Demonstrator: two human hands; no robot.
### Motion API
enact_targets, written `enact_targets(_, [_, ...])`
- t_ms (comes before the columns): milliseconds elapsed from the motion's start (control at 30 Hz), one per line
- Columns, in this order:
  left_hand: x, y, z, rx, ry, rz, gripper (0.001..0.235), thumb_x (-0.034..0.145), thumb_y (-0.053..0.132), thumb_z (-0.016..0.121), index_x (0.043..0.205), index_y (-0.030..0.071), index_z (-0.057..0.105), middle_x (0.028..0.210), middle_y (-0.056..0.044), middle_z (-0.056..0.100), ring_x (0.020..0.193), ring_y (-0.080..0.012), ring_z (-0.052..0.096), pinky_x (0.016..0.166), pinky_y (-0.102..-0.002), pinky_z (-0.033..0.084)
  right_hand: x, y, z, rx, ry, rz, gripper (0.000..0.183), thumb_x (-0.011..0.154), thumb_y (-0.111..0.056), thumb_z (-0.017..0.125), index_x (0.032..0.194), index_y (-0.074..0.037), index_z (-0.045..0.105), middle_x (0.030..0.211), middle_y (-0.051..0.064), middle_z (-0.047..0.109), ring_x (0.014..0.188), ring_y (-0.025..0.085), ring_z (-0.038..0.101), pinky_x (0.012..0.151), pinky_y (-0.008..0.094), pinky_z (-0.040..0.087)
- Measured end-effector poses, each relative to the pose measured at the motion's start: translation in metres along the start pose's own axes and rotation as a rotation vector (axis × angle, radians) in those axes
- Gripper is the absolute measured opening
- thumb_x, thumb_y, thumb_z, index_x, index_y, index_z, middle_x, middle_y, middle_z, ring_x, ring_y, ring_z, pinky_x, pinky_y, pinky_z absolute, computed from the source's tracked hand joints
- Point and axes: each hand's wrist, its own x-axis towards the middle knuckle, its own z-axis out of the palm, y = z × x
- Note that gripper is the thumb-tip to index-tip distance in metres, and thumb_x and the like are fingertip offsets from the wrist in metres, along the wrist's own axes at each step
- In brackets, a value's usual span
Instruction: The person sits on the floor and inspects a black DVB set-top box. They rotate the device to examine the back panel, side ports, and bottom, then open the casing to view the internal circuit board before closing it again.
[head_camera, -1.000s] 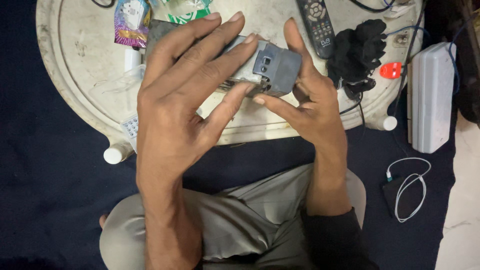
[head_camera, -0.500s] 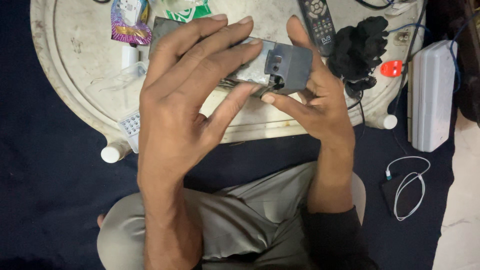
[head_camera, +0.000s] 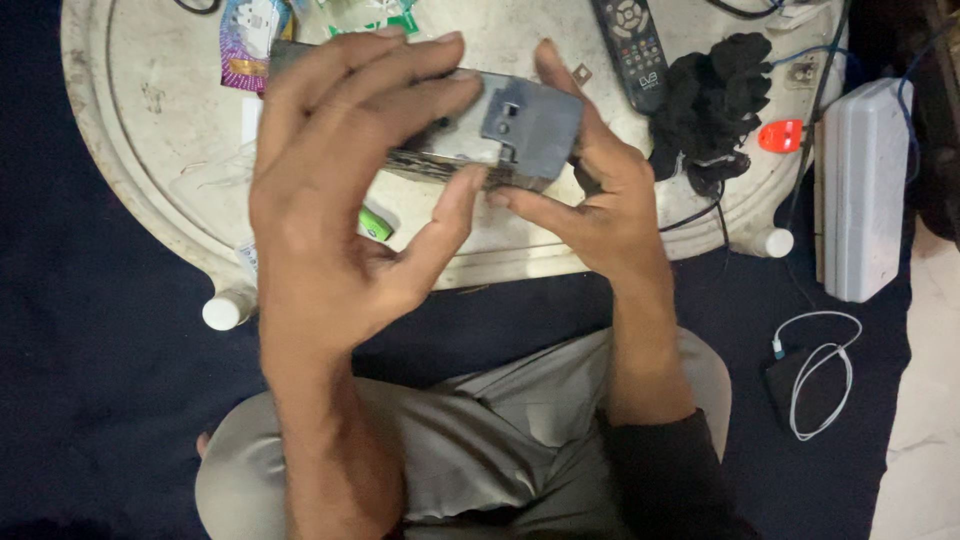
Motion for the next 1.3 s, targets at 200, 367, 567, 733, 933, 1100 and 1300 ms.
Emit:
enact_targets(200, [-0.001, -0.005, 0.001, 0.02, 0.021, 0.032, 0.035, 0.094, 0.011, 0.085, 0.125, 0.004, 0.07, 0.134, -0.009, 0.067, 0.133, -0.0295, 0.055, 0.116, -0.038, 0.048, 0.002, -0.01, 0.004, -0.029, 0.005, 0.033, 0.074, 0.09, 0.005, 0.088, 0.152, 0.006, 0.048, 0.164, 0.016, 0.041, 0.152, 0.023, 0.046, 0.132, 0.037, 0.038])
enact_targets(367, [-0.005, -0.005, 0.007, 0.065, 0.046, 0.044, 0.034, 0.098, 0.011, 0.089, 0.126, 0.005, 0.07, 0.138, -0.01, 0.065, 0.137, -0.0291, 0.055, 0.117, -0.038, 0.047, 0.003, -0.003, 0.005, 0.049, 0.043, -0.023, 0.07, 0.097, 0.008, 0.083, 0.155, 0.004, 0.044, 0.165, 0.015, 0.041, 0.148, 0.021, 0.046, 0.129, 0.035, 0.037])
enact_targets(567, [-0.007, -0.008, 0.008, 0.106, 0.155, 0.024, 0.045, 0.099, 0.02, 0.098, 0.13, 0.004, 0.069, 0.14, -0.009, 0.064, 0.139, -0.0296, 0.053, 0.118, -0.039, 0.043, 0.0, 0.01, 0.001, 0.273, 0.177, 0.1, 0.048, 0.099, 0.004, 0.079, 0.139, 0.006, 0.053, 0.134, 0.016, 0.06, 0.125, 0.018, 0.062, 0.113, 0.033, 0.052])
enact_targets(733, [-0.009, -0.012, 0.01, 0.199, 0.176, -0.015, 0.04, 0.099, 0.013, 0.096, 0.129, 0.006, 0.07, 0.141, -0.009, 0.06, 0.137, -0.0297, 0.052, 0.117, -0.04, 0.045, -0.001, 0.014, -0.003, 0.219, 0.198, 0.094, 0.04, 0.1, 0.004, 0.078, 0.135, 0.003, 0.059, 0.119, 0.012, 0.072, 0.112, 0.015, 0.07, 0.104, 0.029, 0.057])
enact_targets(933, [-0.011, -0.018, 0.019, 0.005, 0.216, -0.144, 0.029, 0.108, 0.006, 0.086, 0.13, 0.006, 0.068, 0.145, -0.013, 0.056, 0.134, -0.0224, 0.063, 0.112, -0.032, 0.057, 0.001, 0.008, 0.006, 0.193, 0.167, 0.032, 0.049, 0.098, 0.005, 0.083, 0.14, 0.005, 0.056, 0.127, 0.01, 0.07, 0.119, 0.014, 0.068, 0.111, 0.029, 0.055])
enact_targets(1100, [-0.014, -0.021, 0.02, 0.0, 0.245, -0.158, 0.026, 0.115, 0.002, 0.082, 0.134, 0.005, 0.064, 0.148, -0.013, 0.055, 0.137, -0.0231, 0.06, 0.113, -0.03, 0.052, 0.002, 0.0, 0.015, 0.082, 0.168, -0.006, 0.055, 0.094, 0.006, 0.087, 0.141, 0.005, 0.057, 0.126, 0.01, 0.07, 0.114, 0.015, 0.07, 0.102, 0.028, 0.059])
enact_targets(1300, [-0.017, -0.024, 0.021, 0.085, 0.231, -0.117, 0.031, 0.118, -0.002, 0.076, 0.142, 0.005, 0.058, 0.154, -0.016, 0.05, 0.143, -0.0265, 0.054, 0.119, -0.032, 0.048, 0.009, -0.009, 0.023, -0.086, 0.205, -0.09, 0.065, 0.089, -0.001, 0.092, 0.143, 0.004, 0.056, 0.122, 0.01, 0.072, 0.109, 0.016, 0.074, 0.092, 0.027, 0.063])
